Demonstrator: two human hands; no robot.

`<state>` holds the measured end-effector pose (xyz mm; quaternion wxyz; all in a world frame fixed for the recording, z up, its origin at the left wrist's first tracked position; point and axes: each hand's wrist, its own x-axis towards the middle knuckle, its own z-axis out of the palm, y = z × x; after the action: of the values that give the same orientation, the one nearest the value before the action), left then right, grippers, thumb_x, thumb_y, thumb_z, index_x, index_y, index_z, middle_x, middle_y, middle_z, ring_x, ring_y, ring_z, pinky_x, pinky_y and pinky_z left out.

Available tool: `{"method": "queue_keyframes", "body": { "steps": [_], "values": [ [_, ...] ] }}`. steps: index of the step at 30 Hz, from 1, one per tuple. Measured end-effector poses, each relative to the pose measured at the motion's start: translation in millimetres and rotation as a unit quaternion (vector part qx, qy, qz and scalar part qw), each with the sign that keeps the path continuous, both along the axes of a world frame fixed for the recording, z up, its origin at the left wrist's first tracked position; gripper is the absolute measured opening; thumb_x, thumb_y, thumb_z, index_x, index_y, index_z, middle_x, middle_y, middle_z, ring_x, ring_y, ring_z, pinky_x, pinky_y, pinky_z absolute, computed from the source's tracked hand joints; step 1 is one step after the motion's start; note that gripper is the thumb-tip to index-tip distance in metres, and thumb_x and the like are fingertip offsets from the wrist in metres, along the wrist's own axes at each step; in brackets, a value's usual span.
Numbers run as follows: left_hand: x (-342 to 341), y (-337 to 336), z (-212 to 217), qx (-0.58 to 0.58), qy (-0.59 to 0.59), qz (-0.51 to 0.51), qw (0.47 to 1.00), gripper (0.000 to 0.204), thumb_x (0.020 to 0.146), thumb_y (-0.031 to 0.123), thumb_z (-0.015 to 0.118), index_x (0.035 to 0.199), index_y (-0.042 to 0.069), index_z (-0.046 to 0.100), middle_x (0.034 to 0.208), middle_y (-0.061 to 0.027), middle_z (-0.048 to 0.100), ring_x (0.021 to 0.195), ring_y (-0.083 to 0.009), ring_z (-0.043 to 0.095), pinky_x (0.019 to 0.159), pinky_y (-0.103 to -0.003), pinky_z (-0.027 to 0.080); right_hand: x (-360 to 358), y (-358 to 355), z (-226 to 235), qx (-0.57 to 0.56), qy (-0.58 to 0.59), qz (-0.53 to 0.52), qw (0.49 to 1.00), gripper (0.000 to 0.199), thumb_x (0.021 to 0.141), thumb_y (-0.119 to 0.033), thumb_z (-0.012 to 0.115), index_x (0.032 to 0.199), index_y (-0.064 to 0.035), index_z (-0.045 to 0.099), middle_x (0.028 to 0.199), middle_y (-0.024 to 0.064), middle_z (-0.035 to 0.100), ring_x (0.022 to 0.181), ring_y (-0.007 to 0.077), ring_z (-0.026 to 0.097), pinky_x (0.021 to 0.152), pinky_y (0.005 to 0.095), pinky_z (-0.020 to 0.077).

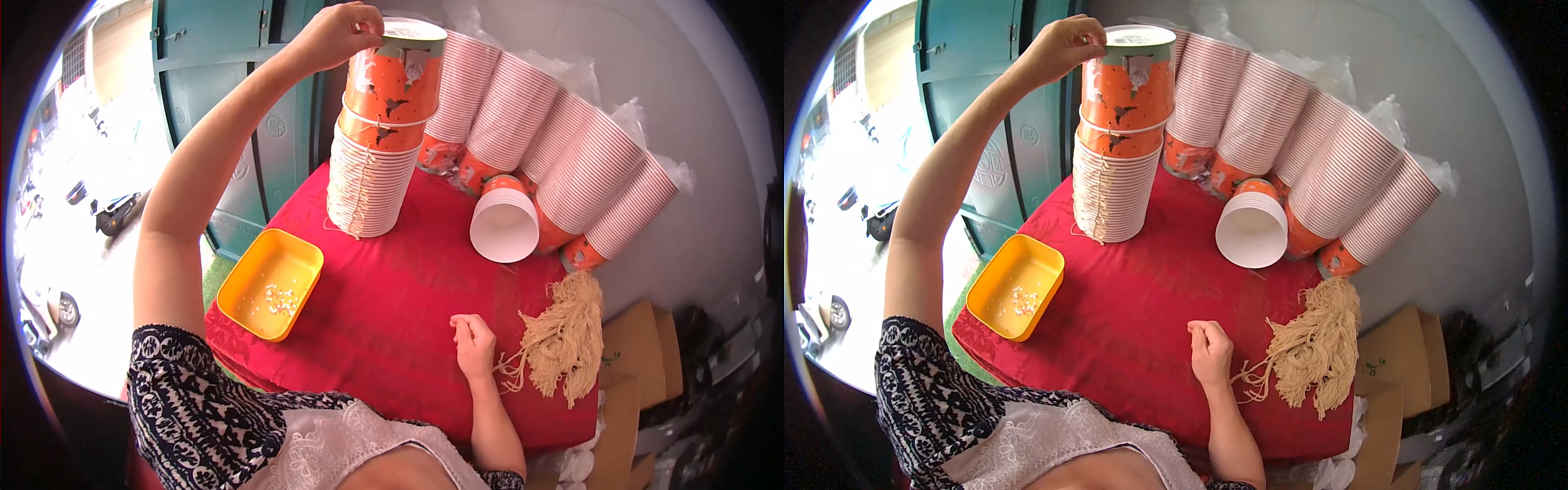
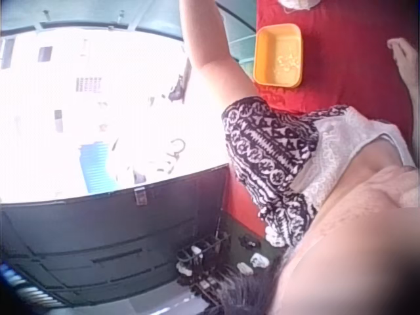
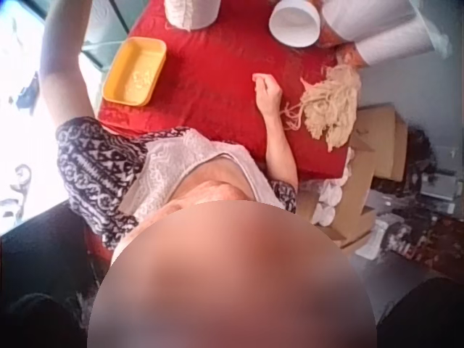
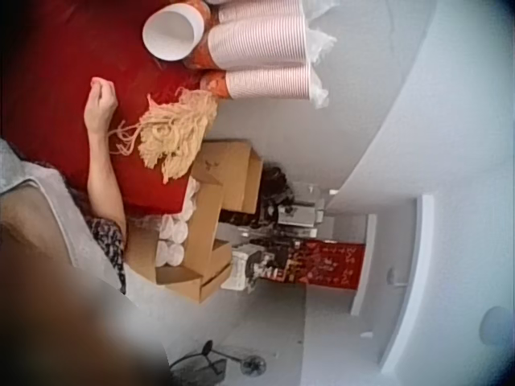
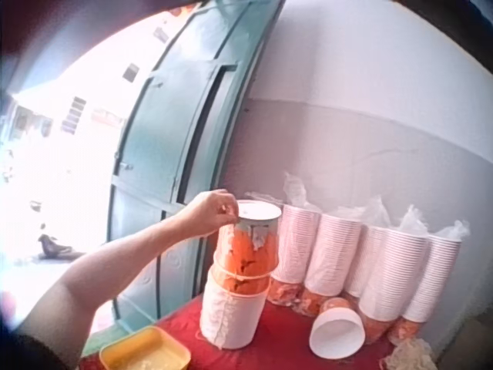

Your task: Threading string through pre-punched holes in paper buckets for packaging.

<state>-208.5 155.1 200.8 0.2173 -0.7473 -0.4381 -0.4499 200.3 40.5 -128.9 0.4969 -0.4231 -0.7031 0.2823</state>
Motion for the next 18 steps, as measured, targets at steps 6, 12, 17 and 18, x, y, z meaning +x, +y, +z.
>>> {"method": "queue_keyframes", "body": {
  "steps": [6, 12, 17, 18],
  "values": [
    [-11.6, 15.0, -1.1, -0.013, 0.031, -0.044, 0.998, 0.015, 0.089, 0.015, 0.072, 0.096, 0.003, 0.067, 0.091, -0.0067, 0.065, 0.086, -0.016, 0.064, 0.079, -0.03, 0.053, -0.4, -2.6, 5.5, -0.043, -0.03, -0.004, 0.999, 0.015, 0.095, -0.003, 0.057, 0.097, 0.0053, 0.069, 0.091, 0.0129, 0.07, 0.08, 0.0193, 0.068, 0.071, 0.0306, 0.0539],
    [-1.9, 16.5, 1.3, -0.056, 0.05, -0.01, 0.997, 0.015, 0.087, 0.017, 0.073, 0.092, 0.004, 0.068, 0.087, -0.0076, 0.067, 0.083, -0.0184, 0.066, 0.078, -0.032, 0.054, -0.7, -3.4, 6.4, -0.06, -0.033, -0.005, 0.998, 0.015, 0.095, -0.003, 0.056, 0.096, 0.0055, 0.069, 0.089, 0.0124, 0.069, 0.076, 0.0182, 0.067, 0.068, 0.0301, 0.0536],
    [0.5, 20.1, -2.5, -0.07, 0.071, -0.025, 0.995, 0.015, 0.087, 0.017, 0.072, 0.09, 0.003, 0.068, 0.087, -0.0088, 0.068, 0.083, -0.0216, 0.067, 0.076, -0.035, 0.054, -0.1, -0.8, 2.2, -0.017, -0.023, -0.003, 1.0, 0.015, 0.096, -0.002, 0.055, 0.094, 0.005, 0.068, 0.084, 0.0056, 0.066, 0.063, 0.0076, 0.055, 0.057, 0.0225, 0.0439],
    [1.7, 19.0, -3.1, -0.071, 0.07, -0.025, 0.995, 0.015, 0.087, 0.017, 0.072, 0.09, 0.003, 0.068, 0.087, -0.0088, 0.068, 0.083, -0.0216, 0.067, 0.076, -0.035, 0.054, -0.5, -0.8, 2.8, -0.018, -0.024, -0.002, 1.0, 0.015, 0.096, -0.002, 0.055, 0.094, 0.005, 0.068, 0.084, 0.0056, 0.066, 0.063, 0.0076, 0.055, 0.057, 0.0225, 0.0439]
  ]
}}
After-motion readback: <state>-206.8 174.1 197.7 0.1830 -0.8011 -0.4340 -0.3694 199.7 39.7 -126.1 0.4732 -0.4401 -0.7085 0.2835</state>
